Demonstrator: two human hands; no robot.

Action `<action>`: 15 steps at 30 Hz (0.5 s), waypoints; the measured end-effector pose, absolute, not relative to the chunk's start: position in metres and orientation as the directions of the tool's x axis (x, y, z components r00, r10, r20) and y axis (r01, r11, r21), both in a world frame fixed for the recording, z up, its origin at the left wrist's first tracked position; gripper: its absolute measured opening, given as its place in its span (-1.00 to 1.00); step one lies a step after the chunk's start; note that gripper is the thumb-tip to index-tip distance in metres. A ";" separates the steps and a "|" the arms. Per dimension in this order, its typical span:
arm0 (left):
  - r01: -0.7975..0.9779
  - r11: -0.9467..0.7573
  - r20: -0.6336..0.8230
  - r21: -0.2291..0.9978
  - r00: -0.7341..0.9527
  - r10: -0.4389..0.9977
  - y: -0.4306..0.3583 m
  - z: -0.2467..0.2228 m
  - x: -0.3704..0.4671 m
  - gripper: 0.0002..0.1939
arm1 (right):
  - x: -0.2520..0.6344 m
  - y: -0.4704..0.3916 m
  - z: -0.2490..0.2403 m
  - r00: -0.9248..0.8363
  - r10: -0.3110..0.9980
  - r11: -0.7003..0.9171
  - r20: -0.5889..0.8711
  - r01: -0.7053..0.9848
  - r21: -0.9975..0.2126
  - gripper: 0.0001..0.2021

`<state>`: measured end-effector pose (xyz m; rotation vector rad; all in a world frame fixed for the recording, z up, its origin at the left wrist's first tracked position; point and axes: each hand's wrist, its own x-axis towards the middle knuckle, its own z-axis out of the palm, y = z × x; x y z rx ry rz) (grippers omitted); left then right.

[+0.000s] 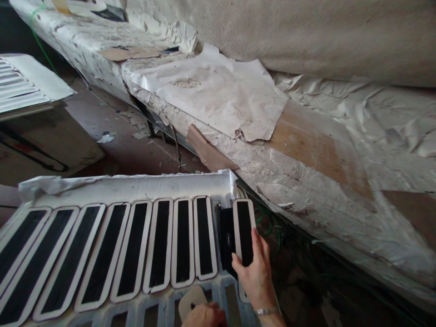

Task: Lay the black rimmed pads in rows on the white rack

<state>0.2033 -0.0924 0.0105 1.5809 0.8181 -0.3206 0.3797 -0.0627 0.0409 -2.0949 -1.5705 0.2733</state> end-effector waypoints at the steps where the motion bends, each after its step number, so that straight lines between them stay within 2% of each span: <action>1: 0.665 0.002 -0.638 0.747 0.716 0.283 -0.087 0.013 0.205 -0.73 | 0.381 -0.065 0.038 0.324 0.939 -0.226 0.116 0.835 -0.502 -0.22; 3: 0.666 -0.006 -0.641 0.746 0.720 0.266 -0.077 0.022 0.208 -0.74 | 0.381 -0.065 0.033 0.334 0.938 -0.245 0.096 0.831 -0.500 -0.22; 8: 0.696 0.041 -0.663 0.717 0.663 0.348 -0.059 0.049 0.211 -0.77 | 0.368 -0.032 0.024 0.304 0.947 -0.218 0.102 0.845 -0.489 -0.27; 13: 0.739 0.049 -0.722 0.672 0.640 0.265 -0.046 0.052 0.209 -0.58 | 0.355 -0.011 0.004 0.285 0.959 -0.242 -0.006 0.803 -0.545 -0.23; 15: 0.725 0.026 -0.698 0.688 0.652 0.296 -0.038 0.050 0.207 -0.66 | 0.352 -0.013 -0.002 0.284 0.958 -0.251 -0.028 0.794 -0.554 -0.20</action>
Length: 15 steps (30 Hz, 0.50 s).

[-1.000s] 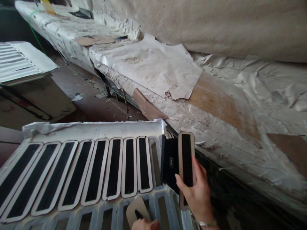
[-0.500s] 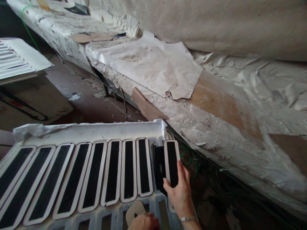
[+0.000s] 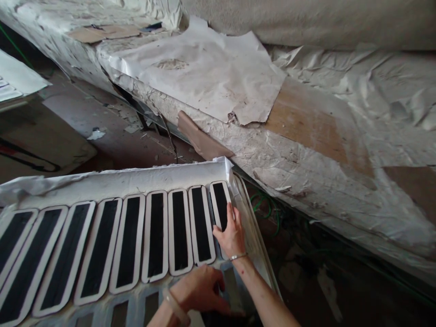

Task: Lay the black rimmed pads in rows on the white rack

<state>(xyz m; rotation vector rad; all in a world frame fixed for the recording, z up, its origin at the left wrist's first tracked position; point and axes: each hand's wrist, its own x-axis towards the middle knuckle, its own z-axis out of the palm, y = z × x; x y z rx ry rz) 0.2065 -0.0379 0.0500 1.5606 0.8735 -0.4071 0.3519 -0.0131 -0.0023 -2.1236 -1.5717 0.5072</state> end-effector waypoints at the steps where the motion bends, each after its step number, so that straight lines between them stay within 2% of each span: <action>1: 0.721 0.009 -0.676 0.692 0.644 0.357 -0.033 0.049 0.205 -0.76 | 0.351 -0.015 -0.004 0.283 0.959 -0.253 -0.035 0.790 -0.559 -0.20; 3: 0.734 -0.017 -0.620 0.679 0.585 0.522 -0.021 0.047 0.201 -0.88 | 0.349 -0.019 -0.006 0.275 0.960 -0.255 -0.052 0.783 -0.568 -0.21; 5: 0.762 -0.028 -0.540 0.647 0.484 0.688 -0.007 0.042 0.197 -0.81 | 0.348 -0.021 -0.006 0.257 0.964 -0.247 -0.065 0.782 -0.572 -0.22; 8: 0.747 -0.185 -0.243 0.638 0.423 0.873 0.013 0.027 0.194 -0.67 | 0.351 -0.020 -0.009 0.223 0.973 -0.216 -0.058 0.790 -0.575 -0.19; 11: 0.728 -0.427 0.019 0.536 0.495 0.869 0.030 0.005 0.198 -0.54 | 0.353 -0.018 -0.013 0.212 0.976 -0.202 -0.047 0.803 -0.561 -0.19; 15: 0.764 -0.554 0.054 0.332 0.571 0.819 0.048 -0.017 0.207 -0.46 | 0.352 -0.017 -0.015 0.208 0.977 -0.203 -0.048 0.833 -0.515 -0.21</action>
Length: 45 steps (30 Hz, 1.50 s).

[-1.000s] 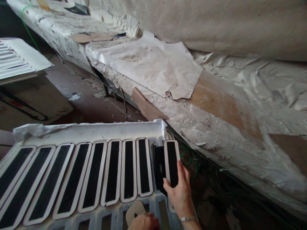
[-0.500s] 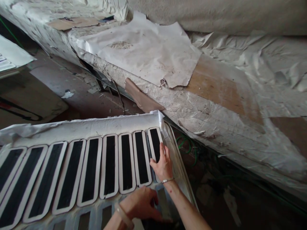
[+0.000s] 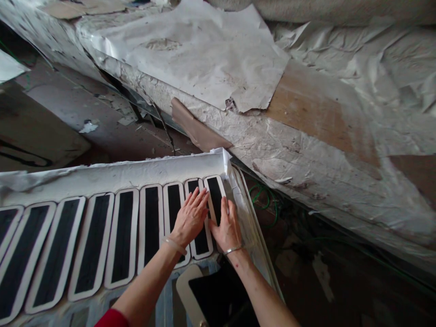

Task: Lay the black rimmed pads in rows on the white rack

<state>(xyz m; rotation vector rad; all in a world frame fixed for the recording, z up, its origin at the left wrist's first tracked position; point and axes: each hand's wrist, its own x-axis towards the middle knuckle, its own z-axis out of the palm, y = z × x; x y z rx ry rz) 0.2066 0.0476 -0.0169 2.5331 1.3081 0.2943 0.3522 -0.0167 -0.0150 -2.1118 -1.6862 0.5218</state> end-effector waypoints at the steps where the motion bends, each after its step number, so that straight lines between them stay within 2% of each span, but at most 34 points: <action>1: 0.766 -0.566 0.044 0.303 0.583 0.812 0.051 -0.020 0.208 -0.45 | 0.351 -0.016 -0.015 0.202 0.978 -0.202 -0.054 0.843 -0.498 -0.22; 6: 0.773 -0.589 -0.007 0.236 0.608 0.794 0.058 -0.025 0.210 -0.47 | 0.346 -0.013 -0.008 0.188 0.976 -0.218 -0.115 0.887 -0.406 -0.24; 17: 0.779 -0.600 0.009 0.182 0.609 0.793 0.056 -0.030 0.210 -0.42 | 0.337 -0.006 0.007 0.221 0.943 -0.268 -0.249 0.948 -0.173 -0.36; 24: 0.790 -0.589 -0.001 0.169 0.597 0.802 0.055 -0.028 0.210 -0.41 | 0.347 -0.007 0.010 0.213 0.948 -0.276 -0.237 0.920 -0.279 -0.41; 31: 0.801 -0.583 -0.010 0.137 0.590 0.807 0.055 -0.026 0.213 -0.39 | 0.347 -0.008 0.005 0.216 0.937 -0.274 -0.275 0.942 -0.193 -0.41; 37: 0.805 -0.578 -0.066 0.133 0.590 0.805 0.054 -0.018 0.218 -0.24 | 0.354 -0.008 0.011 0.191 0.953 -0.229 -0.236 0.963 -0.146 -0.42; 41: 0.802 -0.581 -0.091 0.138 0.595 0.799 0.054 -0.016 0.217 -0.17 | 0.365 -0.023 0.014 0.141 0.962 -0.189 -0.235 0.962 -0.197 -0.45; 45: 0.790 -0.594 -0.074 0.150 0.608 0.790 0.054 -0.018 0.214 -0.12 | 0.382 -0.039 0.012 0.088 0.981 -0.144 -0.175 0.928 -0.343 -0.51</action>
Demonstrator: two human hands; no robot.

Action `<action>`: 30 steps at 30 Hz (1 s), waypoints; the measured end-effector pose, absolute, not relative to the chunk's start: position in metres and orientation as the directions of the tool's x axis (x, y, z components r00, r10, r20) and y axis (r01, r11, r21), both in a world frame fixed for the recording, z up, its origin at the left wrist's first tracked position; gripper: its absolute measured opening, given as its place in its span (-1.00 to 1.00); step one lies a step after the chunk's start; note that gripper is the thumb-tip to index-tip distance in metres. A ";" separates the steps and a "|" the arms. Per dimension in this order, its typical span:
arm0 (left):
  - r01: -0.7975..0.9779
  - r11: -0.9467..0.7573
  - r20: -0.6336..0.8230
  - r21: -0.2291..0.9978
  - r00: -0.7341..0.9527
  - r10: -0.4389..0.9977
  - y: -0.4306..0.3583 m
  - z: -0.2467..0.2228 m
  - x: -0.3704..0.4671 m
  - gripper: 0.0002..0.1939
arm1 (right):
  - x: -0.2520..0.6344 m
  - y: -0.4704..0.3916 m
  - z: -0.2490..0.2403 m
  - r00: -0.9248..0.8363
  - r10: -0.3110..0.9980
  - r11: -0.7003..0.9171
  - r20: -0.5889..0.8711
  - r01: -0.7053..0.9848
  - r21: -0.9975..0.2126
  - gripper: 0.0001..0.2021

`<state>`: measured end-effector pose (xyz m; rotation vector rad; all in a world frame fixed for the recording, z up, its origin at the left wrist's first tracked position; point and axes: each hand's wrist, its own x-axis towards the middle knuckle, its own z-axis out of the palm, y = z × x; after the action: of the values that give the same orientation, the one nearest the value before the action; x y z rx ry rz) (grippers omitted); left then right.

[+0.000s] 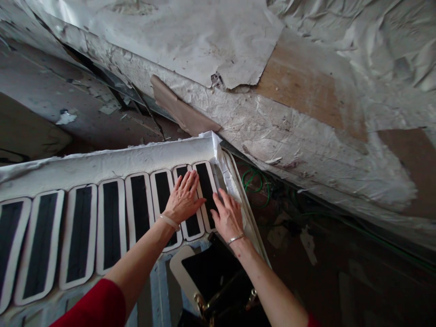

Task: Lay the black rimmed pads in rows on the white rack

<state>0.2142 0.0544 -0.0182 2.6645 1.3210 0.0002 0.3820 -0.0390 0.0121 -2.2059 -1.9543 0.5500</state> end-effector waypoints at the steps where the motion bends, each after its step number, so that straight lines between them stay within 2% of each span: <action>1: 0.787 -0.598 -0.070 0.151 0.612 0.788 0.055 -0.019 0.214 -0.11 | 0.386 -0.042 0.013 0.096 0.985 -0.146 -0.141 0.902 -0.406 -0.56; 4: 0.778 -0.609 -0.086 0.157 0.625 0.776 0.056 -0.020 0.214 0.01 | 0.392 -0.052 0.020 0.147 0.985 -0.170 -0.086 0.802 -0.572 -0.68; 7: 0.779 -0.604 -0.133 0.169 0.625 0.769 0.056 -0.021 0.213 0.20 | 0.388 -0.074 0.032 0.131 0.982 -0.189 -0.138 0.746 -0.639 -0.72; 10: 0.779 -0.601 -0.154 0.180 0.626 0.765 0.056 -0.022 0.212 0.32 | 0.380 -0.109 0.041 0.111 0.970 -0.226 -0.216 0.735 -0.639 -0.69; 15: 0.775 -0.602 -0.154 0.193 0.630 0.761 0.056 -0.022 0.213 0.37 | 0.379 -0.152 0.033 0.108 0.913 -0.338 -0.393 0.737 -0.585 -0.58; 17: 0.779 -0.597 -0.164 0.194 0.626 0.763 0.057 -0.020 0.214 0.37 | 0.381 -0.155 0.029 0.106 0.881 -0.384 -0.461 0.729 -0.567 -0.61; 20: 0.785 -0.589 -0.154 0.194 0.617 0.772 0.053 -0.017 0.215 0.34 | 0.380 -0.155 0.033 0.121 0.848 -0.441 -0.516 0.701 -0.561 -0.79; 22: 0.771 -0.601 -0.125 0.208 0.631 0.766 0.048 -0.015 0.215 0.24 | 0.375 -0.160 0.045 0.047 0.890 -0.340 -0.454 0.733 -0.589 -0.85; 25: 0.723 -0.642 -0.067 0.256 0.676 0.734 0.036 -0.013 0.212 -0.05 | 0.362 -0.176 0.070 -0.184 0.973 0.064 -0.138 0.793 -0.606 -0.76; 27: 0.706 -0.646 -0.061 0.292 0.687 0.724 0.030 -0.012 0.211 -0.18 | 0.353 -0.186 0.086 -0.291 0.955 0.270 0.054 0.781 -0.563 -0.71; 30: 0.713 -0.621 -0.091 0.327 0.678 0.730 0.025 -0.011 0.210 -0.20 | 0.344 -0.199 0.100 -0.398 0.896 0.442 0.195 0.777 -0.448 -0.69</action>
<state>0.2104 0.0252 -0.0106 2.5559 1.1383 0.0715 0.3439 -0.1990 0.1003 -1.4144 -2.2933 0.4016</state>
